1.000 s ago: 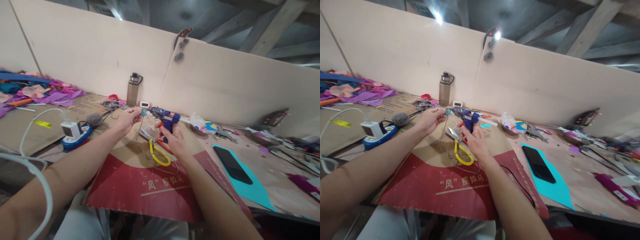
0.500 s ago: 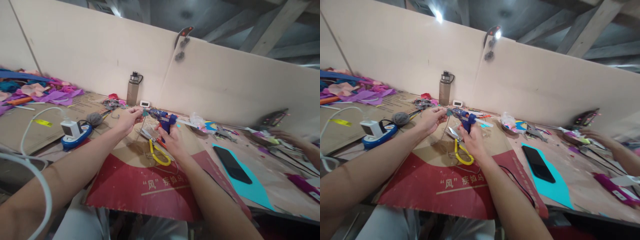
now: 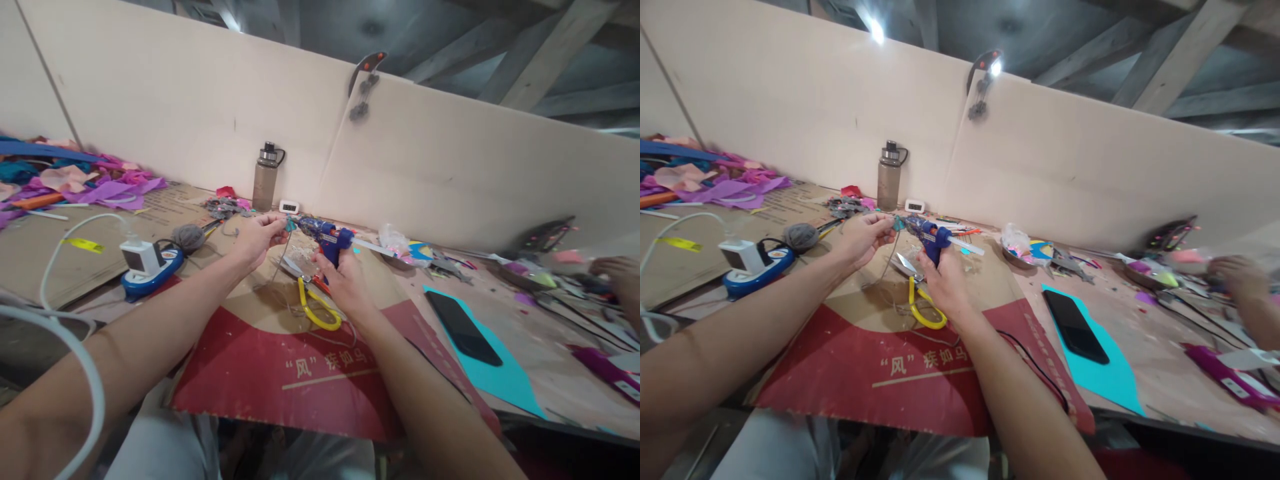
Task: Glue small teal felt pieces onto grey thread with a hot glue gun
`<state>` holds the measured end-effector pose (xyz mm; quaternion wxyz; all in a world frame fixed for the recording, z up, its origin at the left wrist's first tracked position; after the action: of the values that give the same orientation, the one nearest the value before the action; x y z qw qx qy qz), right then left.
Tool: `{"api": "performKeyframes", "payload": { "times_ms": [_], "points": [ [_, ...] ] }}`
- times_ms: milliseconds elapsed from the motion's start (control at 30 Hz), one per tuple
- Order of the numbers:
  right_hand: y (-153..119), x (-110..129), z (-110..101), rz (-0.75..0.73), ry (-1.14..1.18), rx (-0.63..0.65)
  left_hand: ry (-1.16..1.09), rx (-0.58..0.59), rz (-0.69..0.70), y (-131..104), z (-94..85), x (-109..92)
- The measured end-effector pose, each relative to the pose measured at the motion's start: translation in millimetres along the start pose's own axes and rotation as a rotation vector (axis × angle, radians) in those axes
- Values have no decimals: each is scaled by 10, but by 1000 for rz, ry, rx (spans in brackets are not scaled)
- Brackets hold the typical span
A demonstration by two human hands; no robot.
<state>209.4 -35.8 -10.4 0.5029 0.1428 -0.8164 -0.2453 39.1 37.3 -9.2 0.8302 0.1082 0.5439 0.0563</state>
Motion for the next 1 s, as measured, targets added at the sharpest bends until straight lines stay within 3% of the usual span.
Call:
{"api": "performKeyframes", "payload": {
  "times_ms": [1000],
  "points": [
    [-36, 31, 6, 0, 6, -27, -5, 12, -13, 5, 7, -2]
  ]
}}
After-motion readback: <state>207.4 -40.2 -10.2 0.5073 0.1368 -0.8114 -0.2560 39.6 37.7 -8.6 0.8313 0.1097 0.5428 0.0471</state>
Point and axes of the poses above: each hand's wrist, its own y-axis towards the middle knuckle, its own z-axis out of the palm, x = y × z, the point moved 5 cm from there along y, towards the middle knuckle, and after that the axes turned 3 degrees about -x, right-handed, at the moved point
